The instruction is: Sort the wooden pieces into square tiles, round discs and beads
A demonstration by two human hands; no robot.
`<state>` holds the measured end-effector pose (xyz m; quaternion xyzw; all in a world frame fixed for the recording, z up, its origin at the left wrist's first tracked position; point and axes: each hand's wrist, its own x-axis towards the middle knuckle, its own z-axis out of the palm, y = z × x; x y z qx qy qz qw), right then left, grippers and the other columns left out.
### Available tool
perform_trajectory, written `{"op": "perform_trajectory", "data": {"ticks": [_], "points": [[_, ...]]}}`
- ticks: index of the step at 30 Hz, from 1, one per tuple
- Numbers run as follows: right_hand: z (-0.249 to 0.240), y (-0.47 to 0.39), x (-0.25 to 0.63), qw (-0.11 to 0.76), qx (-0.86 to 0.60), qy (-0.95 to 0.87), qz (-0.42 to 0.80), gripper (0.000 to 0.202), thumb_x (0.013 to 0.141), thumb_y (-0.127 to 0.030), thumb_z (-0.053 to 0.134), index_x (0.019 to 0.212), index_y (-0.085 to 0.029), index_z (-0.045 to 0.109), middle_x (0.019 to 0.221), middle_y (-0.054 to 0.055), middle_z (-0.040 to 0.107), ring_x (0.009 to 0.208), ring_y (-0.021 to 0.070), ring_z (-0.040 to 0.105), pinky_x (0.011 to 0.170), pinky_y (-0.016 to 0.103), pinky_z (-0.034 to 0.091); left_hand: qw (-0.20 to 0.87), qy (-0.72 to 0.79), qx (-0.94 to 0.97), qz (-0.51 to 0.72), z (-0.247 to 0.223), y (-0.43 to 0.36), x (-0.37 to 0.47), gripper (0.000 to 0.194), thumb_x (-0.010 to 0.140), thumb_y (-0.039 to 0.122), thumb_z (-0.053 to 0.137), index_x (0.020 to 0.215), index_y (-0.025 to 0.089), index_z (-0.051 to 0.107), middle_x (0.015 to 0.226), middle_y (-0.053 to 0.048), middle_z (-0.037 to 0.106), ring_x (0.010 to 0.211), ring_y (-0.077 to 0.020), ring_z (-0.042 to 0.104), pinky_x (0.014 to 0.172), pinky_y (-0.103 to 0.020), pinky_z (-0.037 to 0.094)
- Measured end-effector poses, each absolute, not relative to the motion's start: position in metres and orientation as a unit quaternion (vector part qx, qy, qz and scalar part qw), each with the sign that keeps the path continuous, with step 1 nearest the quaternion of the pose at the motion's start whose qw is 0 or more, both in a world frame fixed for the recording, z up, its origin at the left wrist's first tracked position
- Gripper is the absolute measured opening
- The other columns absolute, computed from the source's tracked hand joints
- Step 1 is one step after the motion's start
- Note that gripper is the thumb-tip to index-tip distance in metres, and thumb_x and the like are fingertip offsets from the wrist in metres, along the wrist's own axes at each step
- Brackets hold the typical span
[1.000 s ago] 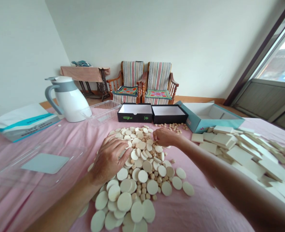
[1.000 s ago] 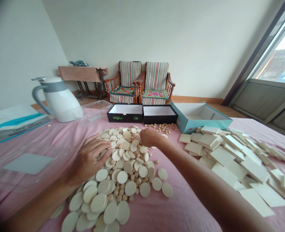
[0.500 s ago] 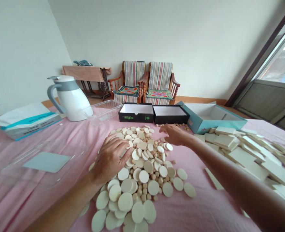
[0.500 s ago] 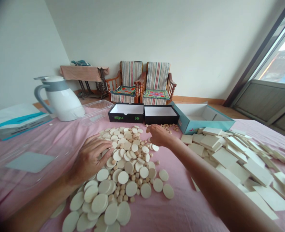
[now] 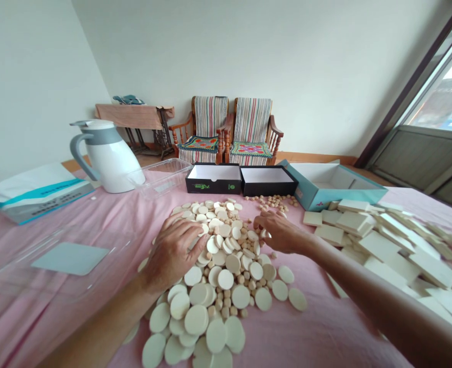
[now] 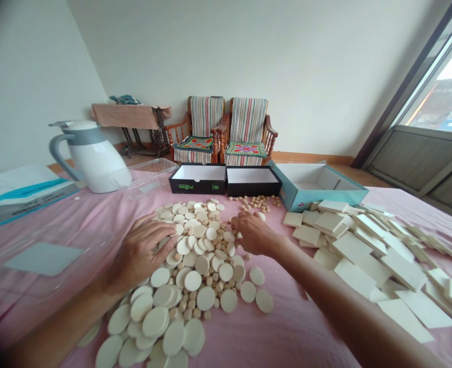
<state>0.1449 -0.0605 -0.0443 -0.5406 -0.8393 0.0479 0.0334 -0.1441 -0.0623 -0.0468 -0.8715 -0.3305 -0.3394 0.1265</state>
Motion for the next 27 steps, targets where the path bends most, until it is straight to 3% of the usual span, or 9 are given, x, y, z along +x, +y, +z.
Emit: {"op": "perform_trajectory", "data": {"ticks": [7,13,22,27], "points": [[-0.048,-0.071,0.145,0.119,-0.548,-0.825,0.068,0.023,0.065,-0.003,0.047,0.082,-0.017,0.054,0.083,0.003,0.062,0.079,0.0155,0.054,0.073,0.028,0.032,0.126,-0.329,-0.870,-0.344,-0.046,-0.062,-0.144,0.009,0.088,0.022,0.054,0.086,0.018,0.062,0.087,-0.003,0.070,0.087,-0.0198,0.063,0.093,-0.043,0.043],[-0.041,-0.079,0.158,0.166,-0.584,-0.792,0.062,0.012,0.075,-0.013,0.051,0.085,-0.018,0.054,0.078,0.003,0.062,0.071,0.0146,0.053,0.066,0.026,0.033,0.126,-0.329,-0.872,-0.341,-0.046,-0.062,-0.143,0.009,0.088,0.023,0.054,0.086,0.019,0.062,0.088,-0.003,0.070,0.088,-0.0194,0.063,0.098,-0.044,0.041],[-0.028,-0.075,0.179,0.161,-0.620,-0.767,0.035,0.019,0.073,-0.010,0.049,0.081,-0.017,0.065,0.080,0.005,0.066,0.076,0.0156,0.058,0.067,0.024,0.038,0.126,-0.330,-0.869,-0.345,-0.047,-0.062,-0.143,0.008,0.087,0.022,0.055,0.086,0.019,0.063,0.087,-0.002,0.070,0.088,-0.0192,0.064,0.099,-0.045,0.041],[-0.022,-0.064,0.166,0.101,-0.635,-0.766,-0.015,0.020,0.076,-0.009,0.050,0.079,-0.017,0.068,0.083,0.008,0.069,0.084,0.0187,0.060,0.073,0.025,0.038,0.128,-0.330,-0.868,-0.347,-0.047,-0.062,-0.144,0.009,0.087,0.023,0.054,0.085,0.019,0.063,0.087,-0.003,0.070,0.087,-0.0192,0.064,0.098,-0.044,0.042]]}}
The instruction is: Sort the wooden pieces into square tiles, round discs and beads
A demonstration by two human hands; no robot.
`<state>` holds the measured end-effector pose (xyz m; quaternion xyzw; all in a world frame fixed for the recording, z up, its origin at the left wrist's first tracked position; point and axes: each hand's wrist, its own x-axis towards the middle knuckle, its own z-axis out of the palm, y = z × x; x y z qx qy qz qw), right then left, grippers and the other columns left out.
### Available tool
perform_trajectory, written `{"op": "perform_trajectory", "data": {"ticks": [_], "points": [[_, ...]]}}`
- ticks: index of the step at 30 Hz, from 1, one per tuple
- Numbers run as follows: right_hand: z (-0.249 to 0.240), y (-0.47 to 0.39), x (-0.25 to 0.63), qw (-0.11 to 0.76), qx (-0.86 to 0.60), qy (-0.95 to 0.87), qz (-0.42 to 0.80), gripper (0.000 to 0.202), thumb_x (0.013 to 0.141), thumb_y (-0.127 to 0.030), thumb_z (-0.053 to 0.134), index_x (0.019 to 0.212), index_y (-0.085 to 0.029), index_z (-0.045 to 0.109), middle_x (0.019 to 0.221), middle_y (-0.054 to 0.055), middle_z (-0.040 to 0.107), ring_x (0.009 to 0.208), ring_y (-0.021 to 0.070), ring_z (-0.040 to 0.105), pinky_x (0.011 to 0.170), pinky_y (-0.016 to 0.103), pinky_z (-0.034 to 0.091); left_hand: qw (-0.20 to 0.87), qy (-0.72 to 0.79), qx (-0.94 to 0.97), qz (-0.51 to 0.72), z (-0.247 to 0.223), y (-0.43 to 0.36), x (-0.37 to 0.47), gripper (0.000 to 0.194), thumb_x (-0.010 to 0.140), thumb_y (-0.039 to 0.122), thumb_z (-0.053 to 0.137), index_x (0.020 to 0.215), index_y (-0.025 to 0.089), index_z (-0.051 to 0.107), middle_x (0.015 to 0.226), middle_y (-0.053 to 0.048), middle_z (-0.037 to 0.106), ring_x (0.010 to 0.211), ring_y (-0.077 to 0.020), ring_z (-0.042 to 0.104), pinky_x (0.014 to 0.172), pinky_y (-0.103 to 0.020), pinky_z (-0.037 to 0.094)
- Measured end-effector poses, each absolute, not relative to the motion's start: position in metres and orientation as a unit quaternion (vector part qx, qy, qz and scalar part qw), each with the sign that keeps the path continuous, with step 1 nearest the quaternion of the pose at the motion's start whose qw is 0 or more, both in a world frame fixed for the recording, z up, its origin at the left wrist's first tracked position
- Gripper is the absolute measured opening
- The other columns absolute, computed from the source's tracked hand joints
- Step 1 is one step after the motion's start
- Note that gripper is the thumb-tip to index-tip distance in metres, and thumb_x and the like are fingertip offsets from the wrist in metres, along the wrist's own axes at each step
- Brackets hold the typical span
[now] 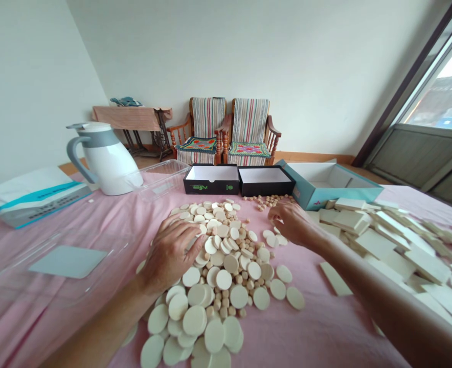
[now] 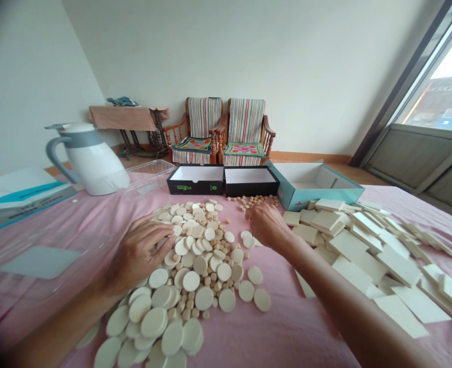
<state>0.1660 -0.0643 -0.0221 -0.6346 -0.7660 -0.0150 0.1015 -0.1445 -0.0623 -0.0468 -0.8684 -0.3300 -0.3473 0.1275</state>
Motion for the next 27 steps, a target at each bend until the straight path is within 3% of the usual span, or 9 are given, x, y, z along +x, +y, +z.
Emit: {"op": "perform_trajectory", "data": {"ticks": [7,11,15,20,27], "points": [[-0.029,-0.072,0.182,-0.019,-0.682,-0.731,-0.018,0.014,0.079,-0.010,0.049,0.074,-0.017,0.062,0.078,0.012,0.065,0.073,0.0215,0.060,0.061,0.028,0.033,0.125,-0.334,-0.868,-0.346,-0.044,-0.063,-0.144,0.009,0.087,0.021,0.054,0.085,0.019,0.062,0.087,-0.004,0.070,0.086,-0.0189,0.063,0.099,-0.045,0.042],[-0.054,-0.090,0.193,-0.034,-0.656,-0.754,-0.003,0.012,0.079,-0.010,0.048,0.084,-0.016,0.058,0.084,0.011,0.062,0.072,0.0196,0.057,0.059,0.028,0.029,0.123,-0.332,-0.869,-0.345,-0.044,-0.064,-0.144,0.009,0.087,0.021,0.054,0.084,0.019,0.062,0.087,-0.003,0.070,0.087,-0.0192,0.064,0.098,-0.044,0.042],[-0.070,-0.099,0.197,0.003,-0.648,-0.761,0.004,0.018,0.076,-0.004,0.044,0.083,-0.016,0.056,0.083,0.009,0.060,0.072,0.0170,0.054,0.060,0.027,0.028,0.121,-0.331,-0.871,-0.343,-0.045,-0.064,-0.143,0.008,0.087,0.021,0.055,0.086,0.019,0.062,0.088,-0.003,0.070,0.088,-0.0192,0.063,0.098,-0.044,0.042],[-0.044,-0.082,0.203,0.097,-0.655,-0.749,0.011,0.020,0.068,-0.003,0.045,0.078,-0.018,0.055,0.075,0.004,0.059,0.071,0.0152,0.052,0.063,0.025,0.031,0.125,-0.329,-0.871,-0.343,-0.046,-0.062,-0.142,0.010,0.088,0.022,0.054,0.086,0.019,0.062,0.087,-0.003,0.070,0.087,-0.0193,0.063,0.097,-0.044,0.042],[-0.015,-0.066,0.205,0.239,-0.685,-0.687,-0.047,0.017,0.079,-0.015,0.046,0.088,-0.017,0.060,0.082,0.005,0.061,0.071,0.0147,0.054,0.065,0.024,0.036,0.131,-0.335,-0.863,-0.355,-0.048,-0.061,-0.145,0.008,0.086,0.019,0.055,0.087,0.019,0.063,0.088,-0.003,0.070,0.087,-0.0185,0.063,0.099,-0.044,0.042]]}}
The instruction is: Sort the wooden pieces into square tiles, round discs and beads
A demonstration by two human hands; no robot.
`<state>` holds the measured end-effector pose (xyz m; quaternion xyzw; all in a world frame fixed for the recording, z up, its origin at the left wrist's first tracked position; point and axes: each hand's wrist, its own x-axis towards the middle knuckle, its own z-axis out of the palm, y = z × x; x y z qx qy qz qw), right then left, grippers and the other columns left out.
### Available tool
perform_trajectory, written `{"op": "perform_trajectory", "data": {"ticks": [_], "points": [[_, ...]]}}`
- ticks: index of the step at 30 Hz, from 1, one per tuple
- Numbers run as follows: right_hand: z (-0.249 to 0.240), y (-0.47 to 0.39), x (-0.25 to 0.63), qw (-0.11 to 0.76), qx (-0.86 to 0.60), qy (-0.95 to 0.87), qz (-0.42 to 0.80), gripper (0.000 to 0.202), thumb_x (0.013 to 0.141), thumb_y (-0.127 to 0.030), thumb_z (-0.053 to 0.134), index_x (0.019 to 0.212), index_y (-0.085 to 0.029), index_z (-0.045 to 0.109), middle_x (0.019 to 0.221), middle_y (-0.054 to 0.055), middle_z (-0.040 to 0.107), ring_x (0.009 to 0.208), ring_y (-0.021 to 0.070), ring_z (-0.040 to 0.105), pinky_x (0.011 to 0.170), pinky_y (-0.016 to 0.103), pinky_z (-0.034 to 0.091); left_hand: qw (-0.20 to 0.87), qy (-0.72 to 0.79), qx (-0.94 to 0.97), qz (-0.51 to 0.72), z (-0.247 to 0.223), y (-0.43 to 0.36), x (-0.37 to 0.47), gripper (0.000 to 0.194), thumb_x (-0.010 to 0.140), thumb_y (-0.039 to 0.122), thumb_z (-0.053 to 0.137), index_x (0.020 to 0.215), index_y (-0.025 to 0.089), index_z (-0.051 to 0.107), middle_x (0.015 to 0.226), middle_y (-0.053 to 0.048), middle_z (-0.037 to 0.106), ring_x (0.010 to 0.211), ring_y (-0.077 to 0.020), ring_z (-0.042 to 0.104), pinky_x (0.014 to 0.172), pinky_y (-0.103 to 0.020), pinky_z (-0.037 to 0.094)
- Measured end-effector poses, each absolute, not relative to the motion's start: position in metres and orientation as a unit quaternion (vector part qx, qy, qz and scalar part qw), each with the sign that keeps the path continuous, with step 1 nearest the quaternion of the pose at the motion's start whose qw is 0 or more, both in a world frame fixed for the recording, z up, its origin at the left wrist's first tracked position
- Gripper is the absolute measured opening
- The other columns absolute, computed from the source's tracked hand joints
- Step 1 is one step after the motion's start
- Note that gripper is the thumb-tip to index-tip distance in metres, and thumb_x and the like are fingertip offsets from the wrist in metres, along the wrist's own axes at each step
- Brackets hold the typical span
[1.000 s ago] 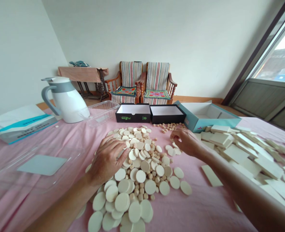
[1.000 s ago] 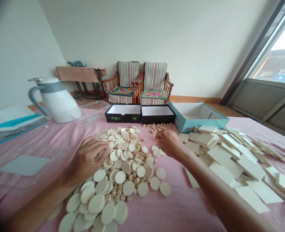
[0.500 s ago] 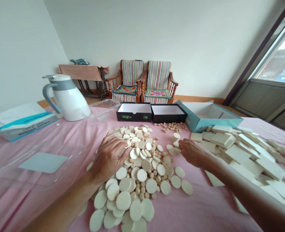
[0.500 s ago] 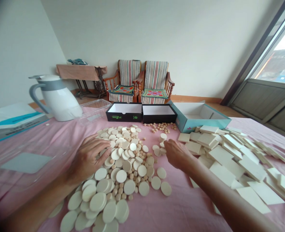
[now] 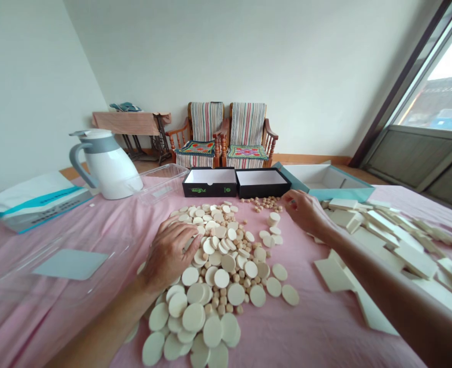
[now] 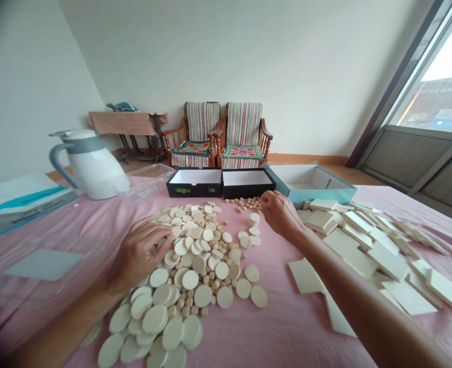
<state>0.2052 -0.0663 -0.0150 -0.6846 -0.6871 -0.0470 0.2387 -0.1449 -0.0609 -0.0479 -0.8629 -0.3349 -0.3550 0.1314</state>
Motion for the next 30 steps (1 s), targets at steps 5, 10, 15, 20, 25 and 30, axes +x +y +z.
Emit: {"op": "perform_trajectory", "data": {"ticks": [5,10,15,20,25,30], "points": [[-0.042,-0.120,0.190,0.227,-0.641,-0.732,0.042,0.017,0.085,-0.017,0.043,0.078,-0.019,0.059,0.072,0.002,0.062,0.064,0.0139,0.055,0.061,0.024,0.037,0.136,-0.320,-0.857,-0.379,-0.049,-0.059,-0.147,0.010,0.084,0.017,0.055,0.088,0.018,0.064,0.090,-0.005,0.071,0.089,-0.0189,0.065,0.098,-0.043,0.044],[-0.058,-0.169,0.174,0.202,-0.628,-0.739,0.138,0.015,0.088,-0.026,0.047,0.086,-0.019,0.060,0.080,0.004,0.062,0.067,0.0141,0.057,0.062,0.025,0.039,0.106,-0.302,-0.862,-0.393,-0.039,-0.064,-0.138,0.010,0.085,0.019,0.055,0.088,0.018,0.065,0.090,-0.005,0.072,0.089,-0.0186,0.066,0.097,-0.042,0.045],[-0.054,-0.188,0.166,0.171,-0.579,-0.783,0.148,0.038,0.077,-0.035,0.065,0.110,-0.019,0.058,0.107,0.011,0.058,0.094,0.0230,0.056,0.078,0.033,0.044,0.010,-0.223,-0.946,-0.235,-0.009,-0.103,-0.117,0.023,0.086,0.037,0.059,0.102,0.022,0.065,0.115,-0.006,0.066,0.113,-0.0225,0.057,0.101,-0.042,0.043],[-0.059,-0.190,0.160,0.203,-0.565,-0.788,0.134,0.026,0.078,-0.015,0.056,0.103,-0.018,0.058,0.100,0.008,0.057,0.095,0.0206,0.053,0.077,0.030,0.043,0.056,-0.116,-0.989,-0.077,-0.015,-0.150,-0.112,0.070,0.076,0.059,0.063,0.136,0.027,0.046,0.140,-0.009,0.049,0.128,-0.0307,0.045,0.107,-0.050,0.038],[-0.073,-0.181,0.154,0.246,-0.574,-0.774,0.101,0.021,0.079,-0.009,0.048,0.097,-0.017,0.056,0.100,0.008,0.056,0.092,0.0188,0.051,0.076,0.027,0.042,0.154,-0.128,-0.977,-0.073,-0.046,-0.155,-0.116,0.059,0.083,0.031,0.062,0.138,0.029,0.043,0.148,-0.005,0.040,0.133,-0.0280,0.038,0.110,-0.046,0.034],[-0.077,-0.178,0.154,0.252,-0.579,-0.772,0.068,0.016,0.080,-0.011,0.049,0.093,-0.017,0.056,0.098,0.008,0.057,0.091,0.0189,0.050,0.075,0.027,0.042,0.188,-0.121,-0.970,-0.098,-0.049,-0.148,-0.109,0.047,0.084,0.021,0.056,0.131,0.026,0.051,0.144,-0.004,0.044,0.132,-0.0255,0.040,0.114,-0.045,0.027]]}}
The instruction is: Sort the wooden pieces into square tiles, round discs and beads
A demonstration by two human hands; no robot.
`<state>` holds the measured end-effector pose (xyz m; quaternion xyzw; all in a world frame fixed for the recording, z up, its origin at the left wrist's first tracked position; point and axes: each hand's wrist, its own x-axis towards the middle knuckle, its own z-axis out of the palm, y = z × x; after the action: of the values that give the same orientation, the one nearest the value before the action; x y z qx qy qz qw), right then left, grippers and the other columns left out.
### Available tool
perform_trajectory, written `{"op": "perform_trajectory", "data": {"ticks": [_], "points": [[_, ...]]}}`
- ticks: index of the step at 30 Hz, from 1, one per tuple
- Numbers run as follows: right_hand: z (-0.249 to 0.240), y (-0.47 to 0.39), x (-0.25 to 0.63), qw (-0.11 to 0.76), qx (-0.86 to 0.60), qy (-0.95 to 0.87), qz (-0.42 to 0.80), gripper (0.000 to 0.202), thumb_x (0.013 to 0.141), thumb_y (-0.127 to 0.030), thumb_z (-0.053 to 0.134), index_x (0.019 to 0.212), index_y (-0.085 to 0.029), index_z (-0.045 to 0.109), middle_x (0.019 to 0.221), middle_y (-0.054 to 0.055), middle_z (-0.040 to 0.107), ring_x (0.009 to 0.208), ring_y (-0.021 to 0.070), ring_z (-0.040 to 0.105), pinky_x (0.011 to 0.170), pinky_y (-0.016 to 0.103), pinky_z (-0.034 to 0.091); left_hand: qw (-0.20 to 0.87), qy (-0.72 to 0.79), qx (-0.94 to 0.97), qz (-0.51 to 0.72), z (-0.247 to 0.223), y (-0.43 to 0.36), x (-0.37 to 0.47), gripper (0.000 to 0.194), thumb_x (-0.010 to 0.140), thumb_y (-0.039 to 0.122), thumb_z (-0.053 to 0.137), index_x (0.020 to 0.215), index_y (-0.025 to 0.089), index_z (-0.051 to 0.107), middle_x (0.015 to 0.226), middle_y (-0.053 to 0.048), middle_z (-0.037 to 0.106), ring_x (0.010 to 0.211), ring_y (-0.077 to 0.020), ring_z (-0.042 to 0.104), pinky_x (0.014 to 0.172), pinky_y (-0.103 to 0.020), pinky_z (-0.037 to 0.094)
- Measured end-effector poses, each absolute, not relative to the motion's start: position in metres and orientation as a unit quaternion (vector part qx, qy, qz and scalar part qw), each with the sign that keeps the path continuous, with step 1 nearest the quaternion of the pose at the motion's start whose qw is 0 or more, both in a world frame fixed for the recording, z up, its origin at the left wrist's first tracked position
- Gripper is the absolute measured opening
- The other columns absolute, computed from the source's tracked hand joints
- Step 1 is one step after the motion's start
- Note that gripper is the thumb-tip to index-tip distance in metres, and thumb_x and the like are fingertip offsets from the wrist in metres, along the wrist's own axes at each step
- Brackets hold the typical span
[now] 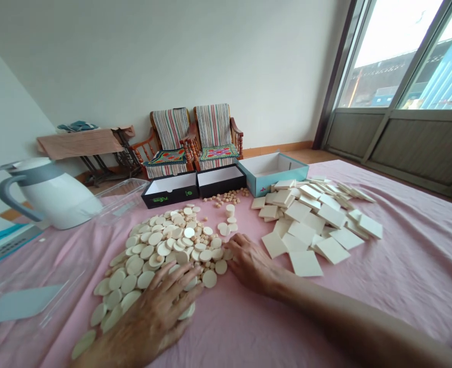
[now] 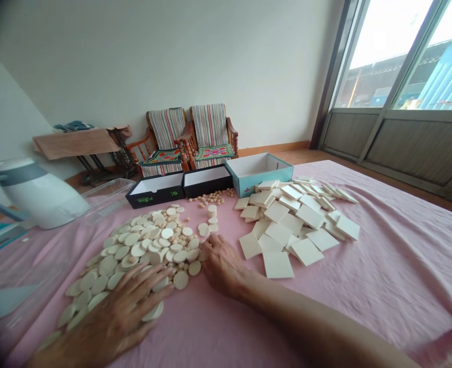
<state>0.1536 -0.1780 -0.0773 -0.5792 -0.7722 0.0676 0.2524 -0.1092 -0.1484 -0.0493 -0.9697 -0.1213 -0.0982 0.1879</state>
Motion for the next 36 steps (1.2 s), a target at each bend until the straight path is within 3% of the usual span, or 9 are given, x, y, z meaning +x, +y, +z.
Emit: {"op": "perform_trajectory", "data": {"ticks": [9,16,21,25,36], "points": [[-0.085,-0.177,0.152,0.266,-0.570,-0.776,0.047,0.011,0.084,-0.014,0.050,0.092,-0.017,0.056,0.096,0.008,0.057,0.089,0.0184,0.050,0.078,0.029,0.043,0.159,-0.122,-0.972,-0.122,-0.050,-0.159,-0.103,0.033,0.084,0.016,0.050,0.115,0.022,0.060,0.132,-0.006,0.056,0.124,-0.0249,0.047,0.106,-0.046,0.038],[-0.080,-0.177,0.154,0.256,-0.558,-0.788,0.053,0.011,0.088,-0.017,0.048,0.093,-0.017,0.058,0.096,0.007,0.059,0.090,0.0183,0.050,0.081,0.030,0.043,0.163,-0.101,-0.969,-0.155,-0.060,-0.159,-0.110,0.019,0.086,0.010,0.048,0.093,0.018,0.063,0.125,-0.007,0.060,0.123,-0.0221,0.049,0.111,-0.044,0.034],[-0.081,-0.177,0.154,0.261,-0.554,-0.789,0.054,0.011,0.089,-0.018,0.048,0.092,-0.017,0.059,0.094,0.007,0.059,0.089,0.0185,0.050,0.079,0.030,0.043,0.114,-0.141,-0.972,-0.148,-0.046,-0.155,-0.112,0.025,0.082,0.020,0.052,0.104,0.017,0.063,0.135,-0.009,0.052,0.128,-0.0280,0.043,0.110,-0.049,0.034],[-0.080,-0.179,0.154,0.264,-0.548,-0.792,0.053,0.013,0.090,-0.018,0.047,0.091,-0.017,0.059,0.093,0.008,0.059,0.089,0.0195,0.051,0.078,0.031,0.044,0.122,-0.174,-0.967,-0.138,-0.043,-0.150,-0.113,0.031,0.081,0.011,0.050,0.109,0.017,0.061,0.138,-0.009,0.050,0.130,-0.0279,0.040,0.111,-0.050,0.033],[-0.086,-0.179,0.156,0.304,-0.535,-0.785,0.075,0.018,0.088,-0.014,0.047,0.099,-0.016,0.060,0.096,0.009,0.060,0.094,0.0211,0.053,0.083,0.035,0.048,0.137,-0.256,-0.945,-0.151,-0.041,-0.109,-0.116,0.021,0.087,0.010,0.045,0.099,0.015,0.061,0.131,-0.011,0.053,0.123,-0.0254,0.045,0.107,-0.048,0.037]]}}
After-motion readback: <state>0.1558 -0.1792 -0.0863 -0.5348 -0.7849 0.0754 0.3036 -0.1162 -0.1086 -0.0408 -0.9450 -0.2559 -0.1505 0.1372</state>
